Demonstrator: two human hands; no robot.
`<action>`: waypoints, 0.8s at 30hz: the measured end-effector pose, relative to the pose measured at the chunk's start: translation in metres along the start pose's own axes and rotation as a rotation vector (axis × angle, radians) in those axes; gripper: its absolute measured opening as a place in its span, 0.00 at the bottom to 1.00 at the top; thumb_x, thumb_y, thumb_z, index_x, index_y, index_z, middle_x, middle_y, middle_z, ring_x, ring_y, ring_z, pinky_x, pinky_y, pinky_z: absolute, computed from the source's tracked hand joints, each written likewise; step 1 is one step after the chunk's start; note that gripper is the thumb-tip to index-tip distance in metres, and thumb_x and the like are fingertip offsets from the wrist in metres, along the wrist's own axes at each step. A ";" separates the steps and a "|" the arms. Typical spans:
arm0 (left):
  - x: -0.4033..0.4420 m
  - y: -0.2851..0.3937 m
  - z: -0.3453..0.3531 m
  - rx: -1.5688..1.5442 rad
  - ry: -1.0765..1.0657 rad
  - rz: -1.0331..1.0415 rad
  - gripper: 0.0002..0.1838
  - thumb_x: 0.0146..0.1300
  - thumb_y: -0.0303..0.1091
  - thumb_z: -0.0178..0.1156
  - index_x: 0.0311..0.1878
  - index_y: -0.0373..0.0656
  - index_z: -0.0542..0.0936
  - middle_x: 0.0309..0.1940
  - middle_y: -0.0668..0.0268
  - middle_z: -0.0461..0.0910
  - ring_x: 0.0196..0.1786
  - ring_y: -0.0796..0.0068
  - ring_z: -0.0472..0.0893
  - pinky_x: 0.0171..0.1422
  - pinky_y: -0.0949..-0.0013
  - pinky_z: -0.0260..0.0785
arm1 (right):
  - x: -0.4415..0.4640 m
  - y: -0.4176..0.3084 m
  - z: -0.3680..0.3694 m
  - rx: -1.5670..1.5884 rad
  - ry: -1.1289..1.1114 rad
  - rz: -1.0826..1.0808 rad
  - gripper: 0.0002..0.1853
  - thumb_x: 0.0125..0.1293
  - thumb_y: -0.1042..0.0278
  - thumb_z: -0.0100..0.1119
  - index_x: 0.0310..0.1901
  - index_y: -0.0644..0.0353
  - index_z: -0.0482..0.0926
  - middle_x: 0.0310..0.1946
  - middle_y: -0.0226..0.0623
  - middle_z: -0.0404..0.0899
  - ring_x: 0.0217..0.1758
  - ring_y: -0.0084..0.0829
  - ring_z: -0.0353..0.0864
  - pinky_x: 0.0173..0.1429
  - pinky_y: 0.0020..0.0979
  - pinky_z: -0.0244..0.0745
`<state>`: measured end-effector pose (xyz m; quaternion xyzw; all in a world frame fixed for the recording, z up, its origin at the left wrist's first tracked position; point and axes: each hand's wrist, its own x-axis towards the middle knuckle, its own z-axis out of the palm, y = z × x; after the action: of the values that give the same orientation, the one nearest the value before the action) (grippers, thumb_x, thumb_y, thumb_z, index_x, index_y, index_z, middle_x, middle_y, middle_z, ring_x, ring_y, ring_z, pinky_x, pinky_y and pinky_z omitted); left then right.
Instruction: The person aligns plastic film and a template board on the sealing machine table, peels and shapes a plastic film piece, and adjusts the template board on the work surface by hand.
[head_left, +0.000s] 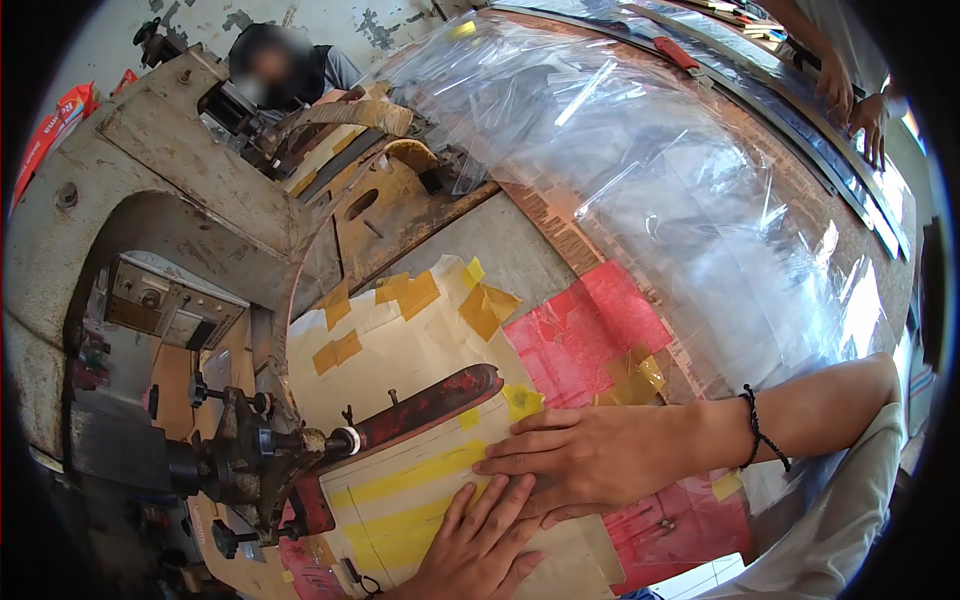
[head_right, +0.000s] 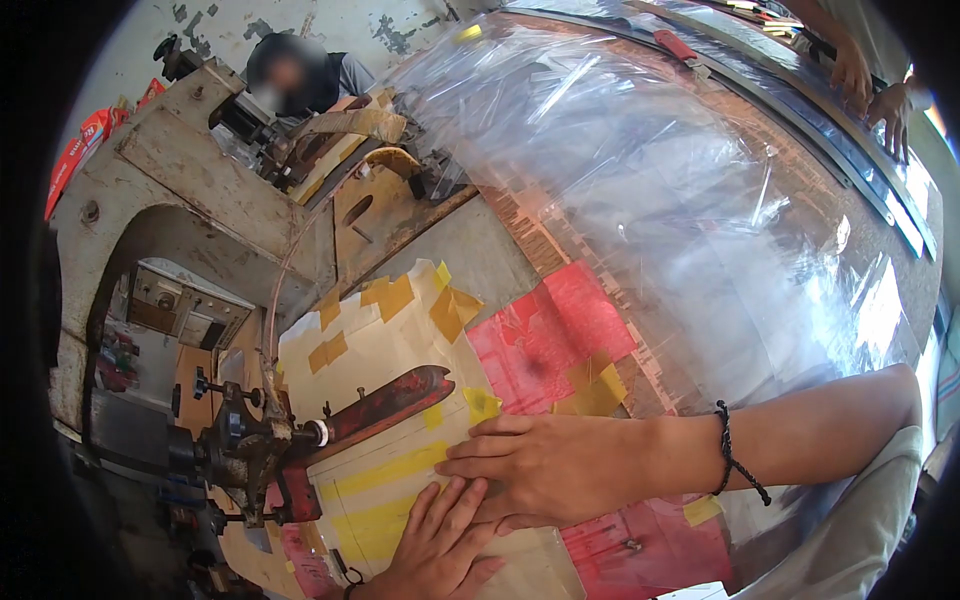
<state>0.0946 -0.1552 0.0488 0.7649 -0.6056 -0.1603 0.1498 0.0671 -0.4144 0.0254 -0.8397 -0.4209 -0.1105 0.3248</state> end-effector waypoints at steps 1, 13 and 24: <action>0.000 0.000 0.001 -0.003 0.005 -0.001 0.37 0.69 0.42 0.60 0.78 0.44 0.60 0.82 0.54 0.43 0.83 0.46 0.43 0.81 0.36 0.36 | 0.000 0.000 -0.001 0.002 -0.002 0.003 0.18 0.74 0.52 0.52 0.52 0.55 0.85 0.67 0.48 0.72 0.73 0.42 0.67 0.77 0.43 0.58; 0.000 0.001 0.005 -0.012 0.042 -0.030 0.31 0.71 0.35 0.60 0.75 0.49 0.64 0.81 0.53 0.47 0.82 0.47 0.48 0.80 0.37 0.39 | -0.002 -0.002 -0.004 0.070 0.003 -0.009 0.20 0.74 0.50 0.51 0.60 0.48 0.83 0.68 0.51 0.70 0.73 0.46 0.66 0.78 0.44 0.57; 0.001 -0.009 0.004 -0.161 0.276 0.007 0.20 0.72 0.33 0.57 0.66 0.43 0.77 0.69 0.48 0.71 0.72 0.43 0.68 0.75 0.40 0.56 | 0.002 -0.001 -0.001 0.105 0.004 0.014 0.17 0.69 0.59 0.59 0.54 0.58 0.81 0.62 0.47 0.74 0.69 0.43 0.70 0.75 0.42 0.61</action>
<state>0.1013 -0.1538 0.0412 0.7632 -0.5670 -0.1014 0.2928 0.0675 -0.4134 0.0270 -0.8241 -0.4198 -0.0878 0.3701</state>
